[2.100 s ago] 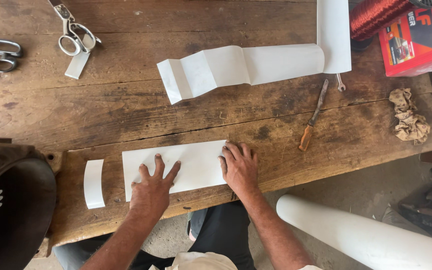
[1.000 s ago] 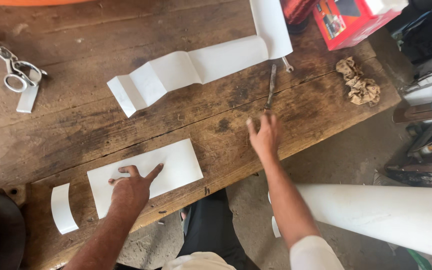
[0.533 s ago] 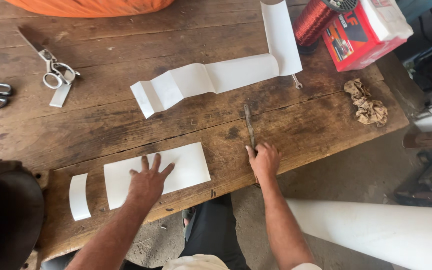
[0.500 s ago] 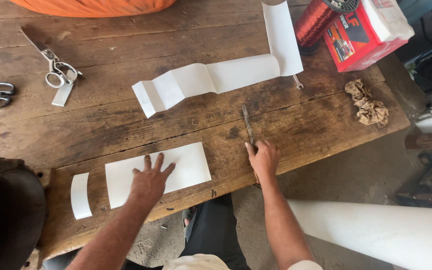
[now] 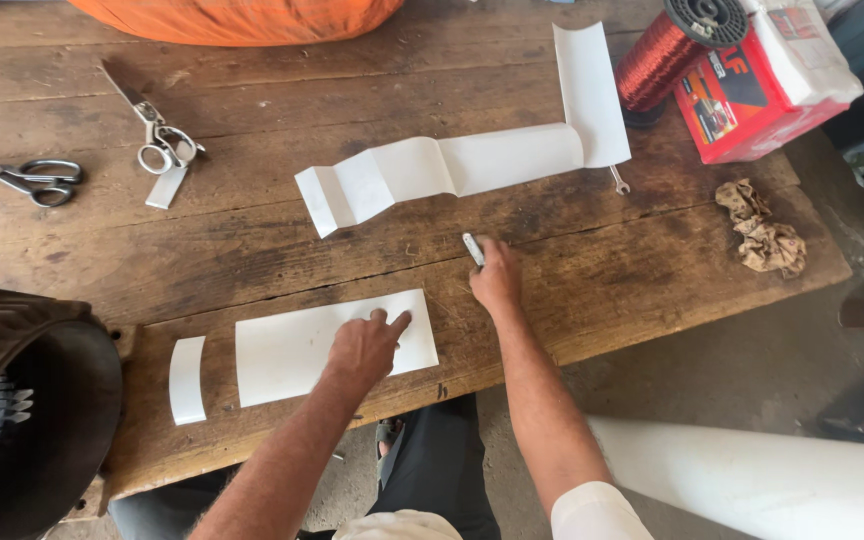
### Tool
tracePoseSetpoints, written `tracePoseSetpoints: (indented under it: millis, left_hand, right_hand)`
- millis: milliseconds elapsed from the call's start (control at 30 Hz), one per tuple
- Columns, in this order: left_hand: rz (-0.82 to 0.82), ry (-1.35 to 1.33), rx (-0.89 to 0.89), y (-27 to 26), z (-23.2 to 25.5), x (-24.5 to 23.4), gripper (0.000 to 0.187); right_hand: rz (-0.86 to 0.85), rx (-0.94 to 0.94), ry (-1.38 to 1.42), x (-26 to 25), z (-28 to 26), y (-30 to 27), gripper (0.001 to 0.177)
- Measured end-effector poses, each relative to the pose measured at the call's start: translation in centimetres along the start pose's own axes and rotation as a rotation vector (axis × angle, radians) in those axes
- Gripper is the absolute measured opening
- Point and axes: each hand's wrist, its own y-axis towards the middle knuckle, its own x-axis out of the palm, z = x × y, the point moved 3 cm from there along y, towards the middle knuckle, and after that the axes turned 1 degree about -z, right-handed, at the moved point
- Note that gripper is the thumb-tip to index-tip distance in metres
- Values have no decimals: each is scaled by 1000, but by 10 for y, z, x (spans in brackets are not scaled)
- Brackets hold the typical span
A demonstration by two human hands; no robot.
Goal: The person folds a long strip of white paper on a wooden table and uses a knife to cut it into smaller rectangular pieces. The person repeatedly folds and cuts the paper, stacking the cut pieces on the table.
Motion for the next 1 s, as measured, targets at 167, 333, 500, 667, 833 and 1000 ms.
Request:
tracePoseSetpoints:
  millis: [167, 333, 500, 667, 833, 1000]
  left_hand:
    - [199, 244, 41, 13, 20, 5, 65]
    - [54, 166, -27, 13, 20, 12, 70]
    - [225, 145, -84, 6, 27, 10, 66]
    - [292, 103, -95, 11, 24, 16, 69]
    - [395, 85, -85, 16, 22, 24, 63]
    - [363, 84, -78, 17, 20, 26, 62]
  right_hand:
    - [-380, -126, 60, 12, -11, -30, 32]
    - [-291, -460, -49, 5, -12, -68, 23]
    - [-326, -391, 46, 0, -20, -89, 26]
    - [-241, -455, 27, -3, -34, -94, 21]
    - [-209, -513, -69, 11, -34, -79, 19]
    - [-196, -462, -76, 36, -36, -27, 21]
